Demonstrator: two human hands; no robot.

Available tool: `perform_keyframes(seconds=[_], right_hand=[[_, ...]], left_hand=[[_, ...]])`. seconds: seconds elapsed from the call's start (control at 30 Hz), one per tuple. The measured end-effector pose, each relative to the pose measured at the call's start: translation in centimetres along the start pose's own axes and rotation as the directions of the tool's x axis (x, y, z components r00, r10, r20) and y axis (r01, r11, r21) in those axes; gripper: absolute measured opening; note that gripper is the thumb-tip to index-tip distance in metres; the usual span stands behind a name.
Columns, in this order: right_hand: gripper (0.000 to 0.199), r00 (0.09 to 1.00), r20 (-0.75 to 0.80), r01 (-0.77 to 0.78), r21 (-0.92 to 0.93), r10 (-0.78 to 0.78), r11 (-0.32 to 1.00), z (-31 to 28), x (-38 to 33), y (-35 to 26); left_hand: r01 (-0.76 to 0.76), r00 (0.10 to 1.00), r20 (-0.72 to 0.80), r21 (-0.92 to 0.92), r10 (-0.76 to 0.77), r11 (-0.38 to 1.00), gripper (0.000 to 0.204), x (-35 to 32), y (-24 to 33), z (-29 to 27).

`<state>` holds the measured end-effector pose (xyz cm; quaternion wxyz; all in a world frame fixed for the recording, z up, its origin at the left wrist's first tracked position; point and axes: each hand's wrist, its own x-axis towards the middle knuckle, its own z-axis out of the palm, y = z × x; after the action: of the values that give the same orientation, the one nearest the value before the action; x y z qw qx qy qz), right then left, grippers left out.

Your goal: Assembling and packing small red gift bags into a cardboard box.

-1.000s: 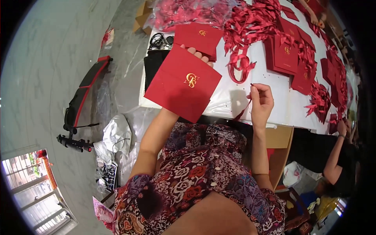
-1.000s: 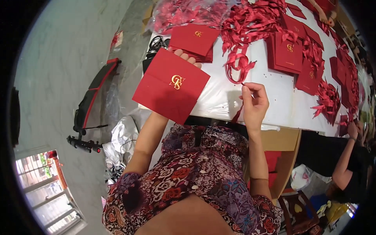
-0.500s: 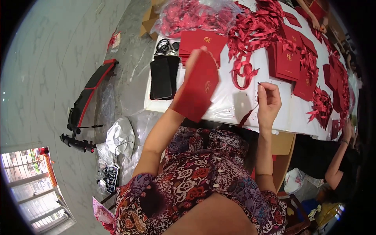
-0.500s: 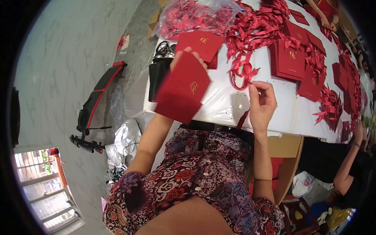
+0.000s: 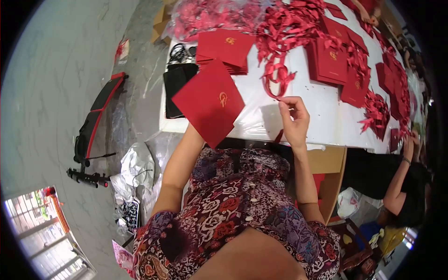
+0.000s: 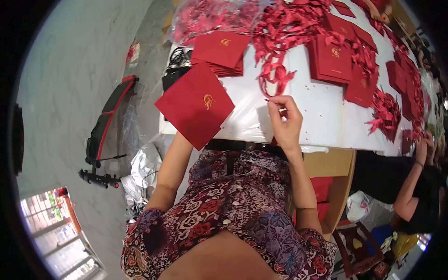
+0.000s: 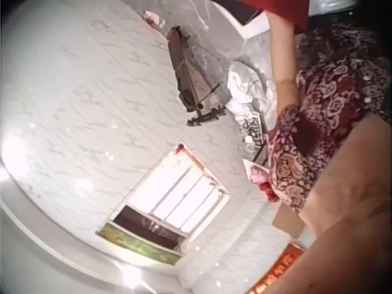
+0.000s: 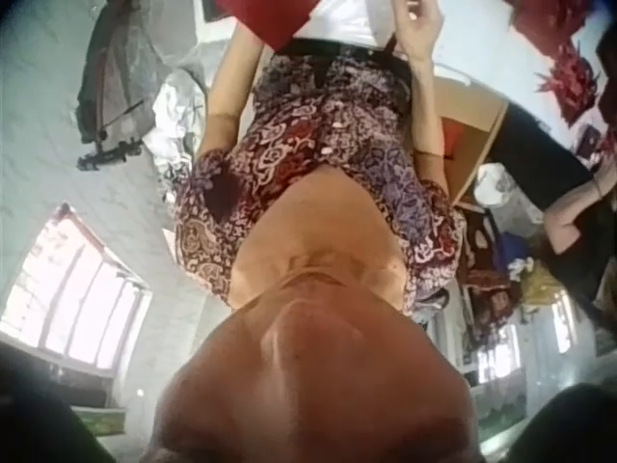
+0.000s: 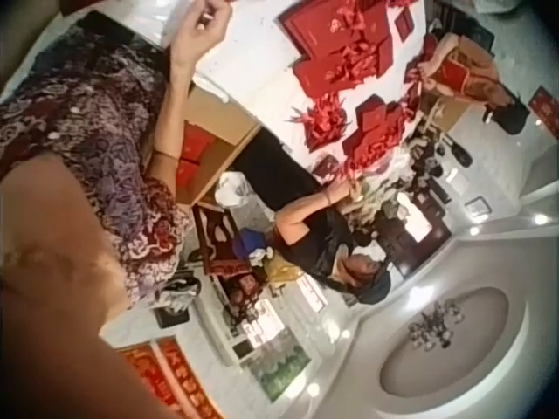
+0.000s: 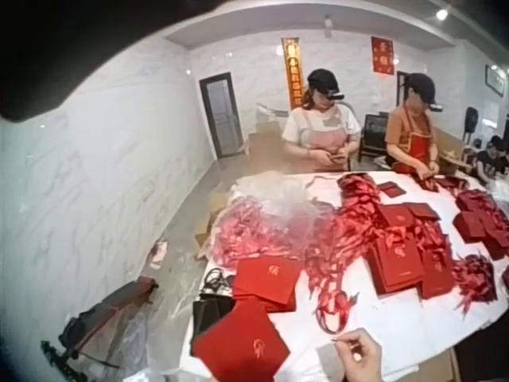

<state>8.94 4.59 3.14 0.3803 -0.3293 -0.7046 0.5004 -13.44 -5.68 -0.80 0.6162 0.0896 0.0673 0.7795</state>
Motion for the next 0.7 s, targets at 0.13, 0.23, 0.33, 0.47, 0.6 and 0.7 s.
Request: perform_keyframes(seconds=[0.13, 0.23, 0.33, 0.47, 0.6, 0.7], right_hand=[[0.006, 1.0, 0.019, -0.018, -0.037, 0.019, 0.999, -0.1, -0.4, 1.0], [0.006, 0.999, 0.036, -0.026, -0.043, 0.028, 0.999, 0.3, -0.5, 1.4], [0.006, 0.998, 0.061, -0.013, -0.075, 0.017, 0.997, 0.6, -0.5, 1.7], [0.006, 0.998, 0.06, -0.029, -0.095, 0.034, 0.995, 1.0, -0.8, 2.5], [0.006, 0.997, 0.045, -0.057, -0.117, 0.062, 0.991, 0.9, -1.3, 3.9], [0.006, 0.996, 0.064, -0.062, -0.106, 0.069, 0.992, 0.9, -1.6, 4.3]], left_hand=[[-0.298, 0.948, 0.131, 0.684, 0.29, 0.665, 0.046, -2.6, -0.5, 0.6], [-0.339, 0.933, 0.252, 0.855, 0.257, 0.392, 0.047, -3.2, 0.9, -0.4], [-0.32, 0.914, 0.194, 0.885, 0.358, 0.338, 0.05, -3.2, 0.8, 0.4], [-0.346, 0.886, -0.184, 0.346, 0.425, 0.872, 0.031, -4.1, 7.9, -2.6], [-0.371, 0.179, 0.001, 0.926, 0.984, 0.067, 0.03, -5.7, 14.4, 2.7], [-0.065, -0.021, 0.327, 0.942, 0.945, -0.328, 0.029, -11.4, 20.3, -0.6]])
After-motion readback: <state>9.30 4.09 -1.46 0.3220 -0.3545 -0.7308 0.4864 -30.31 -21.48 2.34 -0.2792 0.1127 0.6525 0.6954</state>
